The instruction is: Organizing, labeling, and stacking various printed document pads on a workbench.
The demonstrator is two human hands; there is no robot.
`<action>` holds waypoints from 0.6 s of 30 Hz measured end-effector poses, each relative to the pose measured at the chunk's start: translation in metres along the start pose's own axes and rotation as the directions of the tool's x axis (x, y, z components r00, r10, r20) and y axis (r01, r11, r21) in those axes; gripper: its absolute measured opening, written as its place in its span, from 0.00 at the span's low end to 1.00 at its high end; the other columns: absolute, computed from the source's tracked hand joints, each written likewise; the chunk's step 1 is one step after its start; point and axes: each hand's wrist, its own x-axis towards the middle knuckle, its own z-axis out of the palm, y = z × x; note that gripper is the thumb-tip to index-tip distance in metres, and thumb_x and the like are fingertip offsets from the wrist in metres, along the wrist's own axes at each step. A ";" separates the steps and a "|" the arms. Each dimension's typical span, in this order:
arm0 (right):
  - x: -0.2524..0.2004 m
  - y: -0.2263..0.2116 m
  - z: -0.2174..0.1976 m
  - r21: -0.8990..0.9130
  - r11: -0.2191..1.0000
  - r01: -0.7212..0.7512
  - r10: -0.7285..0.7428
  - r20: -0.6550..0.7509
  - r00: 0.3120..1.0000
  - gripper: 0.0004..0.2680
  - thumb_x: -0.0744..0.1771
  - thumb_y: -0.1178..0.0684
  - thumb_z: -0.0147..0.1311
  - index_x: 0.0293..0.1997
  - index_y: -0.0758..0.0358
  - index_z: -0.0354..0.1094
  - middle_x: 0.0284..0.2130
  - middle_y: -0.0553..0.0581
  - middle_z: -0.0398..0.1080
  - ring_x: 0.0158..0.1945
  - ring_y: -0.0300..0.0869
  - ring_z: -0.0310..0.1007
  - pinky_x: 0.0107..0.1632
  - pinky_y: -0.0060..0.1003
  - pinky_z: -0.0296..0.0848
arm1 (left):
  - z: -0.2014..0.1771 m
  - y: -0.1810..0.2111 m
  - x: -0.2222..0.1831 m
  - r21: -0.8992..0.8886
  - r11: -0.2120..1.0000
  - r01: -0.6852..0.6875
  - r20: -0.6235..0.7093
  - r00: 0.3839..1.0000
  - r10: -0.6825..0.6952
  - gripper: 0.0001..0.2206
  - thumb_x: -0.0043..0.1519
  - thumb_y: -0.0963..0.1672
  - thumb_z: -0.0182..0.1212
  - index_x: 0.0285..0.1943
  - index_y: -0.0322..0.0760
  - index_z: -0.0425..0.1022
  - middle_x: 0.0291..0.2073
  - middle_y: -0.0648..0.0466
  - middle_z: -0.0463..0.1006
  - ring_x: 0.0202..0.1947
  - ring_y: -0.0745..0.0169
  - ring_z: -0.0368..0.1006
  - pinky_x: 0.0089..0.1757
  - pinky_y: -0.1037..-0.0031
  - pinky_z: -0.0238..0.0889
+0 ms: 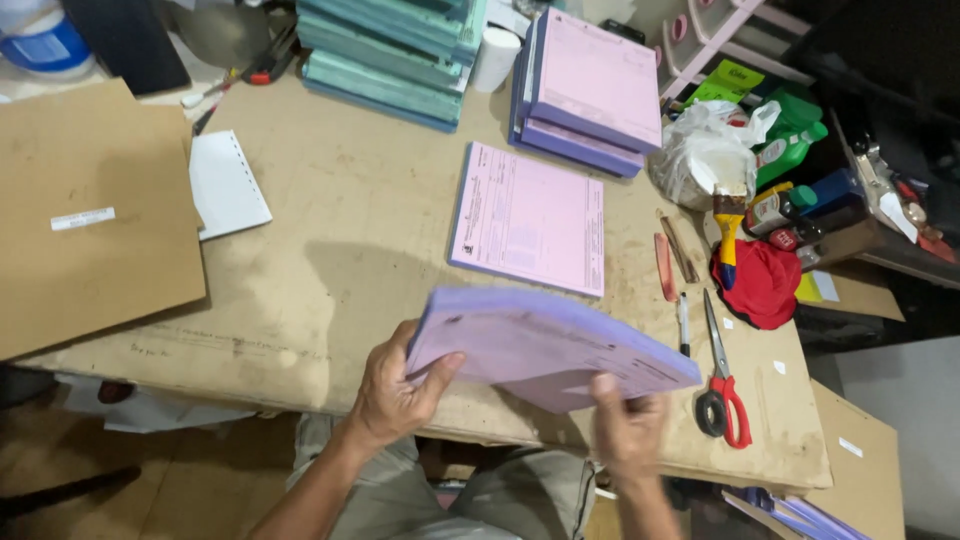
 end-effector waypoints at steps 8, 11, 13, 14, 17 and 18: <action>0.010 -0.150 -0.054 -0.597 0.802 -0.023 0.225 0.265 0.938 0.16 0.58 0.51 0.63 0.49 0.61 0.79 0.41 0.55 0.85 0.40 0.41 0.85 0.42 0.33 0.81 | -0.048 0.127 0.078 0.198 0.895 -0.400 0.494 0.829 0.262 0.07 0.65 0.38 0.54 0.51 0.31 0.71 0.32 0.49 0.79 0.23 0.58 0.77 0.23 0.71 0.76; -0.044 -0.072 -0.060 -0.484 0.848 -0.218 0.282 0.063 0.957 0.12 0.56 0.53 0.65 0.40 0.62 0.81 0.32 0.55 0.85 0.33 0.41 0.84 0.34 0.34 0.78 | -0.059 0.148 0.092 0.242 0.889 -0.389 0.598 0.781 0.179 0.10 0.64 0.43 0.58 0.53 0.39 0.74 0.36 0.54 0.82 0.27 0.57 0.76 0.27 0.65 0.72; -0.071 -0.026 -0.047 -0.447 0.842 -0.303 0.249 -0.176 0.952 0.10 0.54 0.51 0.69 0.30 0.64 0.83 0.24 0.59 0.84 0.27 0.44 0.83 0.26 0.36 0.78 | -0.069 0.144 0.090 0.361 0.879 -0.313 0.591 0.805 0.044 0.13 0.64 0.49 0.62 0.53 0.44 0.77 0.39 0.56 0.85 0.31 0.52 0.79 0.30 0.60 0.71; -0.074 -0.015 -0.030 -0.034 0.975 -0.221 0.214 -0.149 0.966 0.10 0.58 0.52 0.68 0.32 0.70 0.80 0.33 0.66 0.82 0.35 0.52 0.82 0.36 0.45 0.80 | -0.073 0.138 0.089 0.461 0.885 -0.056 0.428 0.888 -0.167 0.26 0.55 0.52 0.69 0.62 0.45 0.72 0.51 0.55 0.80 0.44 0.56 0.78 0.42 0.63 0.68; -0.085 0.024 -0.026 0.297 0.866 -0.403 0.460 -0.158 0.874 0.13 0.62 0.54 0.63 0.42 0.78 0.77 0.39 0.76 0.80 0.39 0.60 0.81 0.41 0.53 0.79 | -0.062 0.087 0.043 0.107 0.845 0.523 0.237 0.812 -0.533 0.33 0.50 0.51 0.73 0.66 0.42 0.70 0.59 0.53 0.81 0.54 0.59 0.80 0.50 0.66 0.73; -0.088 0.040 -0.031 0.210 0.706 -0.677 0.709 -0.195 0.678 0.17 0.62 0.55 0.59 0.51 0.80 0.77 0.36 0.78 0.81 0.35 0.61 0.80 0.36 0.52 0.77 | -0.055 0.063 0.021 -0.311 0.611 0.728 0.311 0.685 -0.659 0.26 0.53 0.46 0.69 0.62 0.38 0.73 0.55 0.50 0.85 0.51 0.58 0.83 0.45 0.66 0.81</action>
